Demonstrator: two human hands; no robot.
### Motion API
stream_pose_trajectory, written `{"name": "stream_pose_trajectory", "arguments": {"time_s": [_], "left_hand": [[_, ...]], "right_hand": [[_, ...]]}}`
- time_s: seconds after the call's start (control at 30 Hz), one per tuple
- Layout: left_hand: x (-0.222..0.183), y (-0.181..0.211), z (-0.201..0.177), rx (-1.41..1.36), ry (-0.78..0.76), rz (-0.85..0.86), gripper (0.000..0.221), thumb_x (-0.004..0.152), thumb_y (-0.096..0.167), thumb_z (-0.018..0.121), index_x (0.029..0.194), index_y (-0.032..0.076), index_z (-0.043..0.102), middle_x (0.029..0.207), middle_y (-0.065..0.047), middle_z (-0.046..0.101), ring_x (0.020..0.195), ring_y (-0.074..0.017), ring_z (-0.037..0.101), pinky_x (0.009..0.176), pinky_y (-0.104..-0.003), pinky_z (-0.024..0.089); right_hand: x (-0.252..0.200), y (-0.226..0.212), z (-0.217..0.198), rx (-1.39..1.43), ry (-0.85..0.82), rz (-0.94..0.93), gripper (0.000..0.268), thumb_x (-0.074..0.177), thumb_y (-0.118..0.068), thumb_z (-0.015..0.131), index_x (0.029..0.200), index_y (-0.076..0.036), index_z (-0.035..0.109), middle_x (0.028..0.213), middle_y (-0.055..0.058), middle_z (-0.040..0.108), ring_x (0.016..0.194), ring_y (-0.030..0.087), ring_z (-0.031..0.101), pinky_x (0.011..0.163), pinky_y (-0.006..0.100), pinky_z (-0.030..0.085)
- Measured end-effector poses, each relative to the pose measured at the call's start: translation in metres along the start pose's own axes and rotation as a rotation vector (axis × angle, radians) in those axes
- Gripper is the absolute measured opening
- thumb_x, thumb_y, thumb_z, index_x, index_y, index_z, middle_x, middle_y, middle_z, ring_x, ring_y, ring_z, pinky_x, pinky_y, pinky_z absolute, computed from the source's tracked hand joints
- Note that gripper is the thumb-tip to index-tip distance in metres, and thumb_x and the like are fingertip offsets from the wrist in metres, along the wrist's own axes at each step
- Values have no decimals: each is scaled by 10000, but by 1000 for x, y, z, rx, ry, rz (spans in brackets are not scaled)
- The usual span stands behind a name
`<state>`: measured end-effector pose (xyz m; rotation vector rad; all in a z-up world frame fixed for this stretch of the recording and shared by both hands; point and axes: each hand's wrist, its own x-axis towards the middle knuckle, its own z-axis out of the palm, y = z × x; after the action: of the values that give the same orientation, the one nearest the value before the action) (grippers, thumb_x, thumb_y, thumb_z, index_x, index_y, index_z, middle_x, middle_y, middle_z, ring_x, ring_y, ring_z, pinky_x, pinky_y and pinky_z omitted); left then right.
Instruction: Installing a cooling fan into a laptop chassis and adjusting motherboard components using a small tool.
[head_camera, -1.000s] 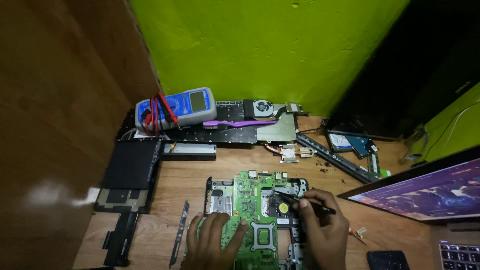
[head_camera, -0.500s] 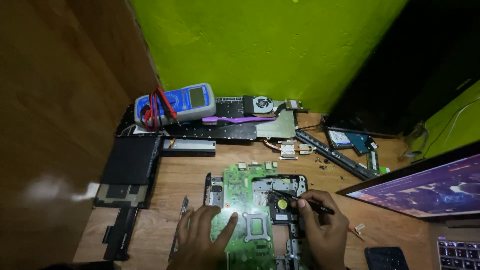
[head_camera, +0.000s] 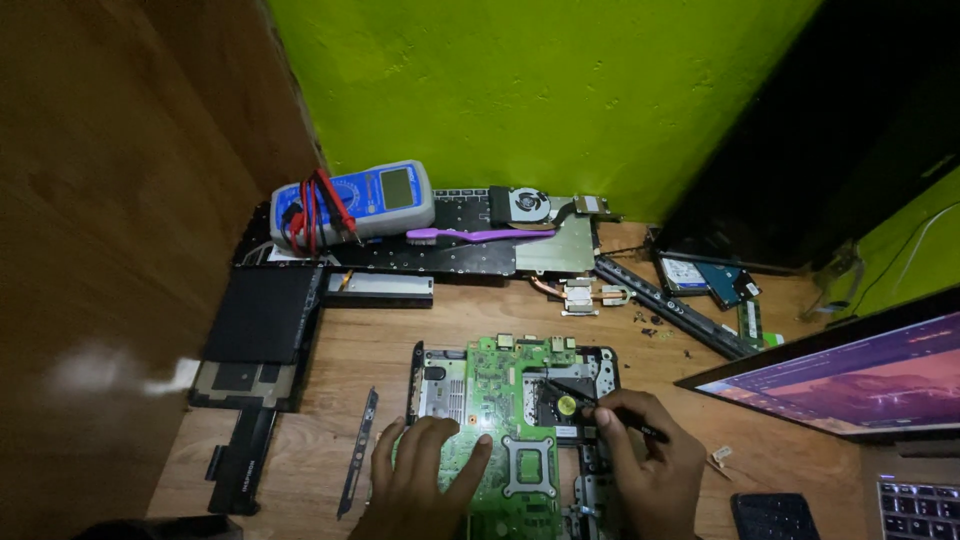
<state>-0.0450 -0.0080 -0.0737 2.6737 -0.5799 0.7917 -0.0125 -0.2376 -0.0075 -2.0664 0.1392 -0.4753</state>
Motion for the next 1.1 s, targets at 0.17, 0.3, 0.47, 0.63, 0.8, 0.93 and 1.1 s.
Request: {"name": "stream_pose_trajectory", "arguments": {"time_s": [0.17,0.3,0.47,0.63,0.8,0.93,1.1], "left_hand": [[-4,6,4,-39,12,-8,663,830,226,838,1400,277,503,1186,-125,658,1081,-309,670,957,-600,496],[-2,9,-2,-67,-16,16,630,863,272,808,1410,273,496,1206,-135,649,1126,-339,660,981,-607,477],[-6,20,12,-28,83,-49,592,872,262,796,1382,328,501,1154,-69,672,1063,-281,688,969,-581,515],[-9,26,23,-64,119,-156,466,871,345,792,1289,333,585,1106,-20,702,1028,-269,692,986,-560,506],[-10,20,19,-87,-26,-45,698,801,238,824,1391,331,462,1159,-81,655,1043,-312,662,946,-615,486],[-13,23,30,-78,52,-103,563,830,262,790,1315,386,532,1111,-35,689,1000,-278,686,928,-598,494],[-6,27,26,-43,41,-101,668,824,231,825,1382,374,488,1127,-40,692,1014,-274,689,918,-563,513]], "right_hand": [[-1,-9,-2,13,-3,-31,105,902,-99,682,827,-45,732,780,70,740,736,160,717,674,281,545],[-1,0,-4,-10,-25,-98,116,909,-141,684,839,-61,729,788,61,735,746,158,711,692,290,543],[-2,2,-4,-51,-16,-99,103,903,-142,685,830,-83,729,767,38,735,722,134,698,673,266,520],[-1,-1,-6,-79,-24,-133,129,907,-159,676,818,-82,729,772,45,740,728,155,712,660,286,525],[-2,2,-7,-57,-32,-82,102,902,-131,678,821,-87,722,776,19,725,746,125,689,713,256,501],[-2,7,-7,-49,-26,-116,106,900,-136,688,821,-82,731,782,39,732,740,137,703,702,263,521],[-3,5,-6,-94,-19,-97,129,902,-170,689,834,-81,751,800,42,760,764,146,731,693,278,542]]}}
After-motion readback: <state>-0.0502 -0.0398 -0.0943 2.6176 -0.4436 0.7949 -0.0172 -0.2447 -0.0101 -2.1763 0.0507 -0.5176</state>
